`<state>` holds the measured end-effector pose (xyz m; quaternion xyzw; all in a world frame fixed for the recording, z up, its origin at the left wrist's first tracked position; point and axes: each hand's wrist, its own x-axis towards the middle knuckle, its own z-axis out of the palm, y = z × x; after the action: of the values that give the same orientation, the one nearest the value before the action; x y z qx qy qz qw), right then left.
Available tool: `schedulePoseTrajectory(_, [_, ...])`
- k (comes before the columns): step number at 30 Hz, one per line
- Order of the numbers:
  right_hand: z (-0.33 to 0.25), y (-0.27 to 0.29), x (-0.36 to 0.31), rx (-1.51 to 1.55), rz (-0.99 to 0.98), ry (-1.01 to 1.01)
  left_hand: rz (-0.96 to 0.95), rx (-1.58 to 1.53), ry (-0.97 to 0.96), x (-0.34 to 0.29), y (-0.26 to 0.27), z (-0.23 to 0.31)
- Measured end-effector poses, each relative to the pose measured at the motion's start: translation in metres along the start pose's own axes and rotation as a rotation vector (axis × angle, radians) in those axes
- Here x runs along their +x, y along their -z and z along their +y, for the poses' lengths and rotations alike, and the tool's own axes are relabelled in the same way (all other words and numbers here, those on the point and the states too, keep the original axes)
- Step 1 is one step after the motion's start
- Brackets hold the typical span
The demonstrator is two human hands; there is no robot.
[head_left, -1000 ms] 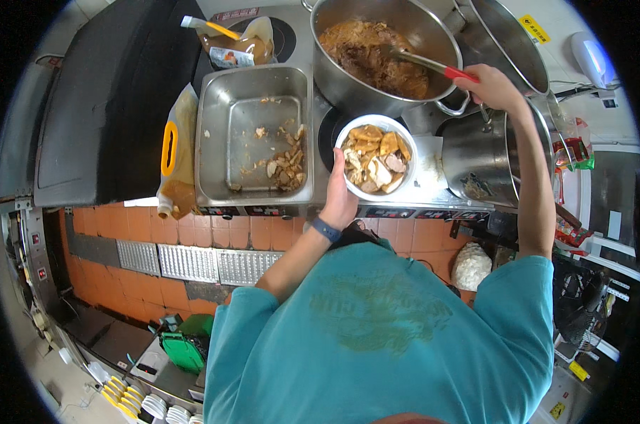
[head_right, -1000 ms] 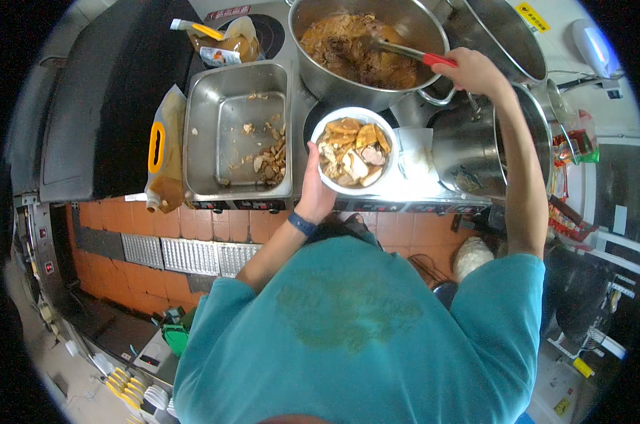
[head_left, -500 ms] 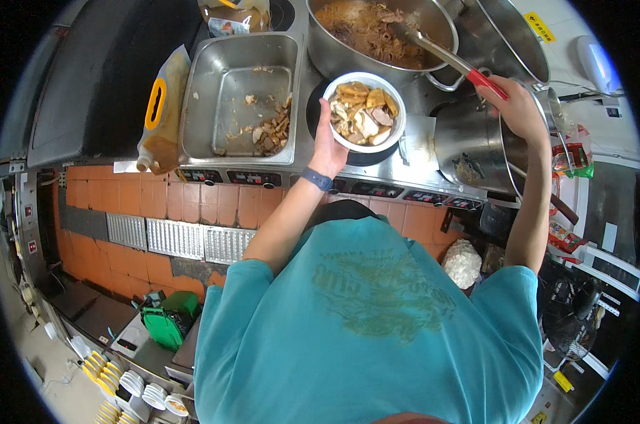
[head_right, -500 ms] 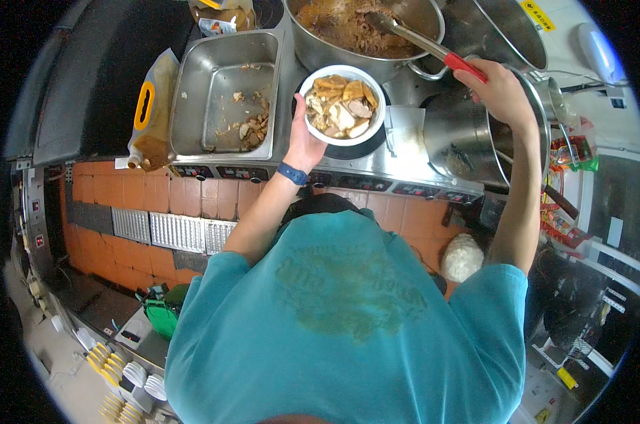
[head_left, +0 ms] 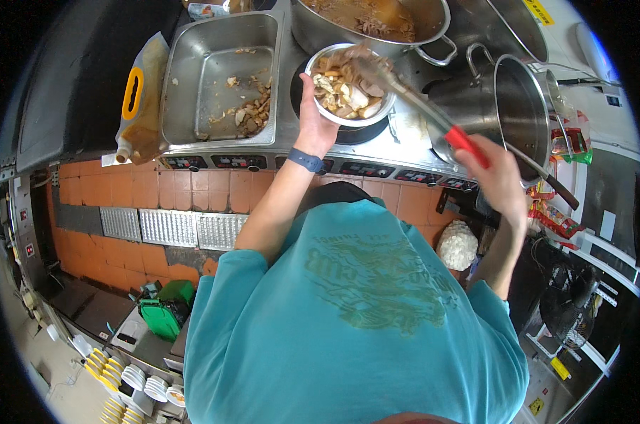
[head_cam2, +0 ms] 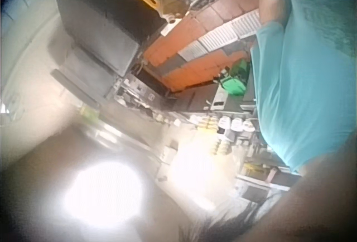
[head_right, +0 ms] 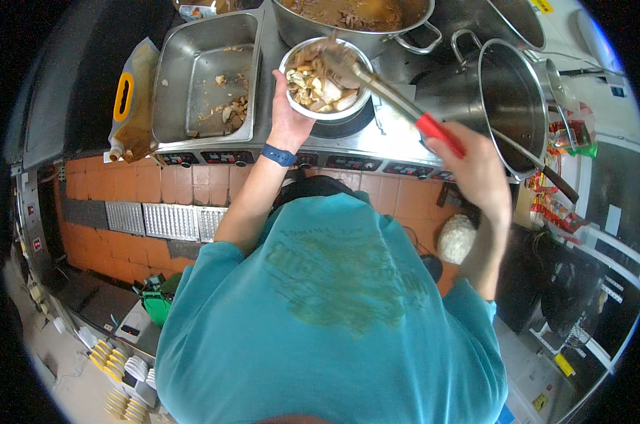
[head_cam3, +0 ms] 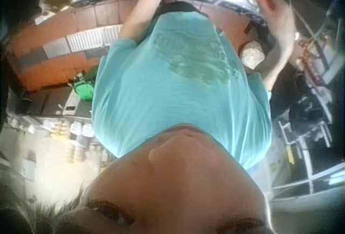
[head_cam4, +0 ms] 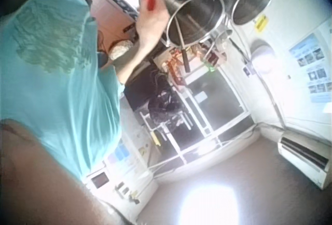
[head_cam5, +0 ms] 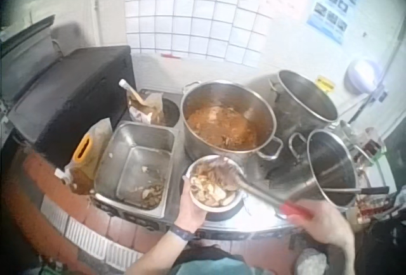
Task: The person assembles a food order by placing cooked items into a bowl using tongs, adds sauce from a pot with a ladle, tops with chopped greens, and packs the bowl into a plastic bag with a receipt. The person handles multiple bowls and containers on a stainless steel counter.
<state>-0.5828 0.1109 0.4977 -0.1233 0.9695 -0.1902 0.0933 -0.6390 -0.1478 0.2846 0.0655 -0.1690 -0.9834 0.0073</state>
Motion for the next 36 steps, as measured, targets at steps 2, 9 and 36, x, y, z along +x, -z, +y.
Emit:
schedulePoseTrajectory(2, [0.004, -0.020, 0.000, -0.034, 0.030, 0.049, 0.026, 0.025, -0.012, 0.001, 0.003, -0.003])
schedulePoseTrajectory(9, [-0.001, -0.040, -0.006, -0.127, 0.119, -0.020, 0.026, 0.008, -0.008, 0.005, 0.013, -0.008])
schedulePoseTrajectory(36, [-0.009, -0.034, -0.011, -0.225, 0.164, -0.042, -0.010, -0.017, 0.075, 0.005, 0.029, -0.020])
